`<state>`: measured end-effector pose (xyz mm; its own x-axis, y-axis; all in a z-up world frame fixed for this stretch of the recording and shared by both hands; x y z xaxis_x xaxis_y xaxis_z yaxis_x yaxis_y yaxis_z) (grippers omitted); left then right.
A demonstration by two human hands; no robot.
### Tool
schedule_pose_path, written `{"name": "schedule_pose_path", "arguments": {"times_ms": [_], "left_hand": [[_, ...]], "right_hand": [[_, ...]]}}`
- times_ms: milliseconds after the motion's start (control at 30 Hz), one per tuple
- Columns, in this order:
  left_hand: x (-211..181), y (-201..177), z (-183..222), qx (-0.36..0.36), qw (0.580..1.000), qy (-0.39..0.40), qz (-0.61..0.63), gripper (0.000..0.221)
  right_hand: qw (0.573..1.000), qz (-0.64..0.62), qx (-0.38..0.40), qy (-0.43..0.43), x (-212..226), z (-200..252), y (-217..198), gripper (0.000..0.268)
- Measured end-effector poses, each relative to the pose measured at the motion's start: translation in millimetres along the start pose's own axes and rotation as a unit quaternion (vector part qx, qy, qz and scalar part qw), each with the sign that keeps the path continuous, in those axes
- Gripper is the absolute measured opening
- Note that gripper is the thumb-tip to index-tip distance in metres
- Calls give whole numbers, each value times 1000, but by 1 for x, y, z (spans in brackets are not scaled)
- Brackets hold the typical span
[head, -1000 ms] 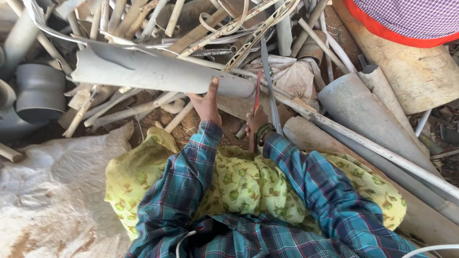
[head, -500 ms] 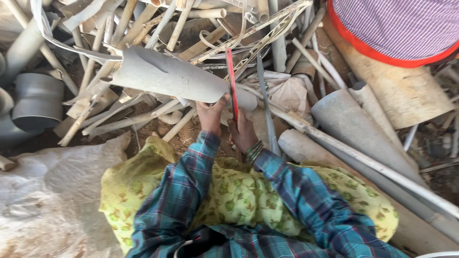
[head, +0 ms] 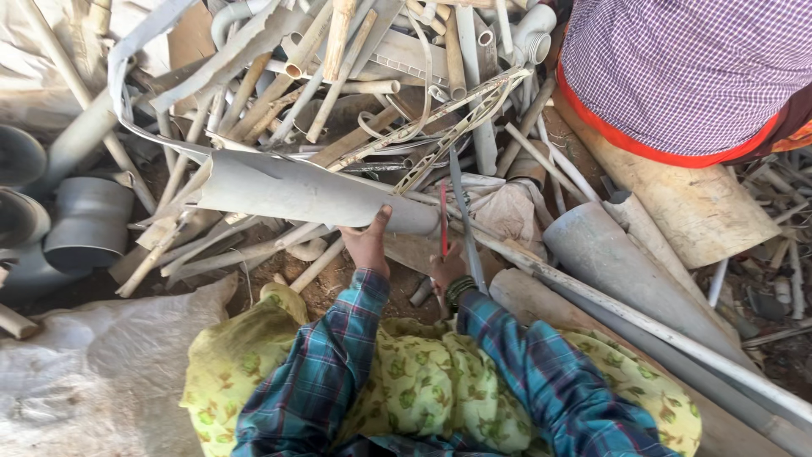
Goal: The person holds a large grey PVC pipe and repeatedly scrapes or cuts along its length with a hand-held blade while sitting among a pile of scrap materials.
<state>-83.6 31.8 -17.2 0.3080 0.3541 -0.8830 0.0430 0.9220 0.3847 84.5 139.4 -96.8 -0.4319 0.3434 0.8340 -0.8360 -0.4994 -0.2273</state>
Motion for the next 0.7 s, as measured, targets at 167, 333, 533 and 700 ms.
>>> {"name": "schedule_pose_path", "arguments": {"times_ms": [167,333,533,700], "left_hand": [[0,7,9,51,998,36,9,95],[1,1,3,14,1000,15,7,96],[2,10,11,73,996,43,-19,94],[-5,8,7,65,995,61,-32,94]], "right_hand": [[936,42,60,-346,43,19,9,30],[995,80,34,-41,-7,-5,6,36],[993,-22,51,-108,0,-6,-1,28],[999,-50,-6,20,-9,-6,-4,29]]}}
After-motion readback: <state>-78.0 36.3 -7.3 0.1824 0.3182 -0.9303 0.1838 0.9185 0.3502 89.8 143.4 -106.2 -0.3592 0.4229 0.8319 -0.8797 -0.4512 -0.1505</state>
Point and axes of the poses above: each hand's wrist, its own z-axis away from the middle knuckle, its own y-axis out of the palm, x = y × z, the point moved 8 cm from there along -z, towards the middle knuckle, and after that the axes turned 10 degrees about -x, right-handed, at the moved point
